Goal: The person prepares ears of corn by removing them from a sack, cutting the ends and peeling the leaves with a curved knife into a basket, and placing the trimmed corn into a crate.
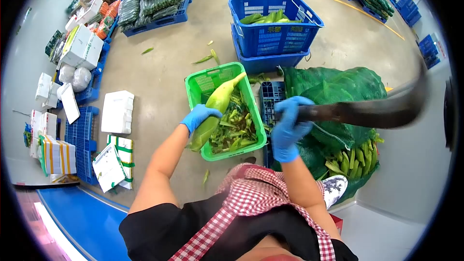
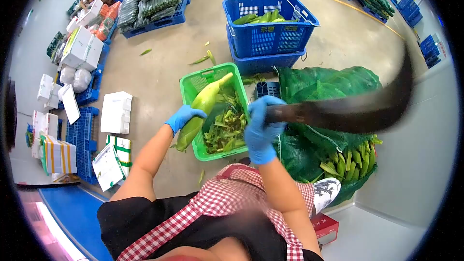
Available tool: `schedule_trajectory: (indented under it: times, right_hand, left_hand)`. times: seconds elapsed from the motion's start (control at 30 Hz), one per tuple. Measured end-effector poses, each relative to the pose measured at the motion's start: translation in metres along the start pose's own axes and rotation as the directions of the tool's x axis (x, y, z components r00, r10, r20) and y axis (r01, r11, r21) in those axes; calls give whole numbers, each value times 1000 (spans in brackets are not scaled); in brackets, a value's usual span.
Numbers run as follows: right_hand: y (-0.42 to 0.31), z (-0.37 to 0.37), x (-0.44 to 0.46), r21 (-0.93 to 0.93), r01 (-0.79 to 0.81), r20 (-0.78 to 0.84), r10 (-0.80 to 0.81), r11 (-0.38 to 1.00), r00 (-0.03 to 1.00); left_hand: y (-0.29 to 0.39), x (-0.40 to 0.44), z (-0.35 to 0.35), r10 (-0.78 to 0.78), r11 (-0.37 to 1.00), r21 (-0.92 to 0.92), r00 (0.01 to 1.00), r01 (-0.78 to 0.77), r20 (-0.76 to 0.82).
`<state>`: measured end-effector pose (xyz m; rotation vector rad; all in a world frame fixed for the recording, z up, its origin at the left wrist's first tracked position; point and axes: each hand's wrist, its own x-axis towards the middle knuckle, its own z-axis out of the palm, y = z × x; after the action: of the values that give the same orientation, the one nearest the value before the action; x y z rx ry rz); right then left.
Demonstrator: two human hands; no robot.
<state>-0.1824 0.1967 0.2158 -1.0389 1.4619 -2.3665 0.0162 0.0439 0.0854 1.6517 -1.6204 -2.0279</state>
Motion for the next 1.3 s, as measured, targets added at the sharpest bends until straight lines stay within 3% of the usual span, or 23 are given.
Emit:
schedule_trajectory:
  times: [0.03, 0.1, 0.13, 0.17, 0.2, 0.23, 0.4, 0.47, 0.53, 0.63, 0.7, 0.73, 0.77, 0.8, 0.87, 0.93, 1.03, 1.07, 1.1, 1.17, 1.2, 1.27, 1.3]
  right_hand:
    - [32, 2, -24, 68, -114, 27, 112, 991, 993]
    - [110, -22, -94, -699, -115, 257, 398, 706, 880]
    - [140, -49, -122, -926, -31, 304, 795, 375, 526]
    - [155, -77, -146, -940, 39, 329, 870, 339, 368]
    - [112, -69, -132, -940, 37, 335, 900, 339, 278]
    - [115, -73, -137, -982, -38, 165, 941, 185, 296]
    - [103, -116, -90, -909, -283, 105, 828, 304, 551]
    - [81, -110, -67, -804, -289, 146, 643, 520, 752]
    - [54, -89, -48, -488, -405, 48, 487, 773, 872]
    - [38, -63, -30, 86, -285, -99, 293, 955, 951]
    - [60, -65, -40, 14, -271, -23, 271, 963, 962]
    - [98, -66, -62, -64, -362, -73, 357, 930, 931]
    - [115, -77, -80, -513, -304, 82, 398, 803, 914]
    - [142, -89, -105, -808, -217, 194, 596, 547, 779]
    - [176, -133, -144, -953, -27, 293, 943, 301, 159]
    - [158, -152, -156, -924, -271, 166, 923, 268, 347]
    - [150, -176, -120, -943, -293, 58, 948, 155, 314]
    - [144, -189, -109, -862, -473, 59, 963, 181, 263]
    - [143, -205, -101, -832, -536, 24, 975, 141, 220]
    - [107, -220, -77, -857, -494, -39, 936, 149, 350]
    - [106, -236, -78, -844, -504, -39, 914, 186, 403]
    - [106, -275, -88, -787, -571, -96, 869, 232, 485]
    - [68, -269, -71, -679, -715, -178, 908, 165, 378]
  left_hand:
    - [-8, 1, 1, -33, 999, 28, 999, 32, 26]
    - [-8, -7, -1, -161, 987, 19, 983, 160, 86]
    - [-3, -19, 0, -256, 965, -19, 958, 260, 130]
    - [-2, -26, 0, -345, 932, -51, 922, 359, 175]
    - [-38, -4, -2, -277, 958, -26, 946, 285, 169]
    - [-44, -4, 2, -265, 951, 188, 959, 244, 97]
    - [-67, 12, 24, -370, 891, -152, 880, 427, 300]
    - [-57, 15, 29, -331, 859, -260, 866, 441, 376]
    - [-42, 17, 32, -257, 834, -360, 872, 418, 417]
    - [-15, 4, 51, -77, 692, -613, 884, 381, 462]
    - [-20, 22, 49, 92, 559, -641, 729, 526, 679]
    - [-33, 34, 53, 185, 465, -636, 635, 616, 750]
    - [-40, 38, 60, 286, 373, -603, 531, 705, 798]
    - [-39, 31, 69, 347, 316, -621, 522, 717, 779]
    - [-45, 22, 83, 429, 285, -691, 556, 665, 712]
    - [-47, 15, 80, 485, 247, -741, 582, 624, 653]
    - [-41, 25, 72, 442, 187, -751, 629, 633, 640]
    - [-24, 37, 70, 500, 253, -772, 604, 584, 621]
    - [-4, 53, 75, 541, -47, -763, 658, 645, 523]
    - [76, 72, 86, 456, 8, -968, 861, 250, 226]
    - [119, 93, 85, 473, 382, -897, 881, -223, -17]
    - [202, 164, 78, 553, 224, -973, 830, -61, 76]
    - [240, 166, 93, 626, 186, -983, 772, -5, 114]
